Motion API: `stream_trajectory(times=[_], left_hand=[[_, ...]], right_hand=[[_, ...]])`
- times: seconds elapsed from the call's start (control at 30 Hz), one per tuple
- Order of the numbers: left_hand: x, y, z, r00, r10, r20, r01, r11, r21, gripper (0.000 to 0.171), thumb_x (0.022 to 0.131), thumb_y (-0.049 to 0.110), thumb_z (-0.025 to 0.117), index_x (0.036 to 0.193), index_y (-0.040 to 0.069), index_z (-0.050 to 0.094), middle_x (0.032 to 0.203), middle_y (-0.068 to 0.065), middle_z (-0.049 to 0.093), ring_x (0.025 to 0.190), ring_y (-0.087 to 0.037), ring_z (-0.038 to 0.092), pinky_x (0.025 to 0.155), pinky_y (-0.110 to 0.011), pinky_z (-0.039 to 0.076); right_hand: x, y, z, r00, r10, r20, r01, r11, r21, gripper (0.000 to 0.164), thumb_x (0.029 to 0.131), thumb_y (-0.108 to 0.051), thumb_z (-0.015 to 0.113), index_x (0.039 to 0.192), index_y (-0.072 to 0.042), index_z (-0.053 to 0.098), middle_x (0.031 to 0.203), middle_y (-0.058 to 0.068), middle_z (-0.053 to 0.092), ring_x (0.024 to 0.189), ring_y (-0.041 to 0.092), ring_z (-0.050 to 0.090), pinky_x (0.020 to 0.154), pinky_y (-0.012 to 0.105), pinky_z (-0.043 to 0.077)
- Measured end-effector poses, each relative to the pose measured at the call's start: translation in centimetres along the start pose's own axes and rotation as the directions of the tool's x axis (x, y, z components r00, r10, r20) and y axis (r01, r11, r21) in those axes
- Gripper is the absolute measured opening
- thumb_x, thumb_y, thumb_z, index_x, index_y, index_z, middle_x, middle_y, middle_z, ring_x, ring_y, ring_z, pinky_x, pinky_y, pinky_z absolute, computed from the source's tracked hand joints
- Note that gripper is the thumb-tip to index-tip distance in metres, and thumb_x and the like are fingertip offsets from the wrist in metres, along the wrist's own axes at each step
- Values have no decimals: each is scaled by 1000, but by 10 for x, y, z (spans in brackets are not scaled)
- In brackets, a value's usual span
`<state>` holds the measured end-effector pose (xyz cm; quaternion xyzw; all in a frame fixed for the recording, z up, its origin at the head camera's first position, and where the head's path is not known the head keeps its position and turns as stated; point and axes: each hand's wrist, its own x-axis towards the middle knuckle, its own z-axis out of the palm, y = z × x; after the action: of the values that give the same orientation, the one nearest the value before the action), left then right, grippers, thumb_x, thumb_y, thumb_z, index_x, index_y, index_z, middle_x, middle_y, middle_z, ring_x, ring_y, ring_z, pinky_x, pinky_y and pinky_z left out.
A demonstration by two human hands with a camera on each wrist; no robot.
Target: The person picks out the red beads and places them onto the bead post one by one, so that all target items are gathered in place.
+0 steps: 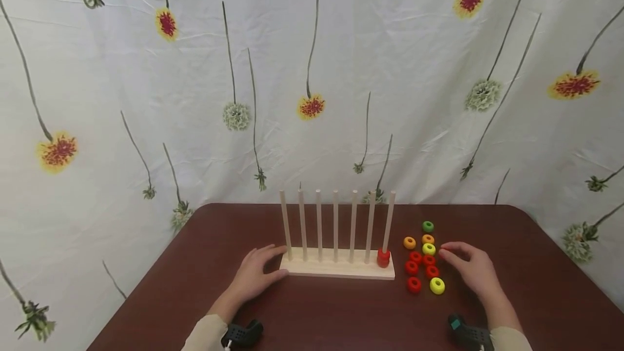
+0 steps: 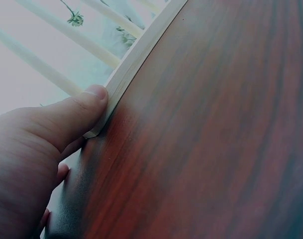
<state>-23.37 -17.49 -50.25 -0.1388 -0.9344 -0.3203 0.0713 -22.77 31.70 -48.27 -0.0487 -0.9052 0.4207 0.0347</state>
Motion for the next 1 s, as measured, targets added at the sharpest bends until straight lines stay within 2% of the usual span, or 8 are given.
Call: stream_trajectory(times=[0.17,0.37,0.43,0.53,0.67,0.83,0.93,1.0], left_hand=[[1,0,0,1000,0,4,0,1000,9,58,88,42,75,139,18,61,142,-4,61,143,-31,45,122,-63,20],[1,0,0,1000,-4,-2,4,1000,10,57,88,41,76,139,19,61,141,-4,61,143,-30,45,122,-61,20],[0,1,0,1000,-6,-2,6,1000,11,57,88,40,76,138,19,61,141,-4,61,143,-30,45,122,-61,20],[0,1,0,1000,-9,-1,9,1000,11,56,88,40,75,138,20,61,141,-3,61,143,-30,45,122,-61,20],[-1,2,-1,1000,-7,-2,7,1000,4,56,88,40,76,138,19,62,141,-4,62,142,-31,45,122,-62,20],[-2,3,-2,1000,-6,0,6,1000,3,56,88,39,76,138,19,61,141,-5,61,143,-31,45,122,-62,20],[-2,3,-2,1000,-4,-2,4,1000,6,56,88,38,76,138,18,61,141,-5,61,142,-31,46,122,-62,20],[-3,3,-2,1000,-4,-2,4,1000,6,56,88,38,76,138,18,62,141,-5,61,142,-31,46,122,-62,20]], right_hand=[[-1,-4,-3,1000,10,-19,-10,1000,2,64,98,-55,56,132,-2,61,137,27,57,122,41,52,89,45,46],[1,-9,-2,999,6,-44,-6,1000,17,63,98,-54,55,133,-2,60,140,29,54,124,42,50,91,52,46],[1,-12,-2,998,1,-55,0,1000,17,62,99,-54,55,134,-2,59,141,29,52,124,43,49,89,51,47],[1,-17,-2,996,-14,-83,15,1000,4,60,99,-52,55,134,-3,59,141,28,52,114,38,54,79,41,51],[1,-23,-2,993,-38,-116,38,999,-2,56,100,-48,56,135,-4,59,137,26,55,92,25,60,67,26,51],[-1,-31,-2,984,-69,-162,74,997,23,50,101,-42,57,135,-4,59,127,26,62,74,15,64,63,23,53],[-2,-36,-2,977,-88,-193,95,995,30,49,102,-41,56,134,-4,60,122,26,65,71,12,65,63,20,53],[-3,-38,-2,973,-101,-208,109,994,27,49,102,-41,56,134,-4,60,122,26,66,72,5,65,64,18,54]])
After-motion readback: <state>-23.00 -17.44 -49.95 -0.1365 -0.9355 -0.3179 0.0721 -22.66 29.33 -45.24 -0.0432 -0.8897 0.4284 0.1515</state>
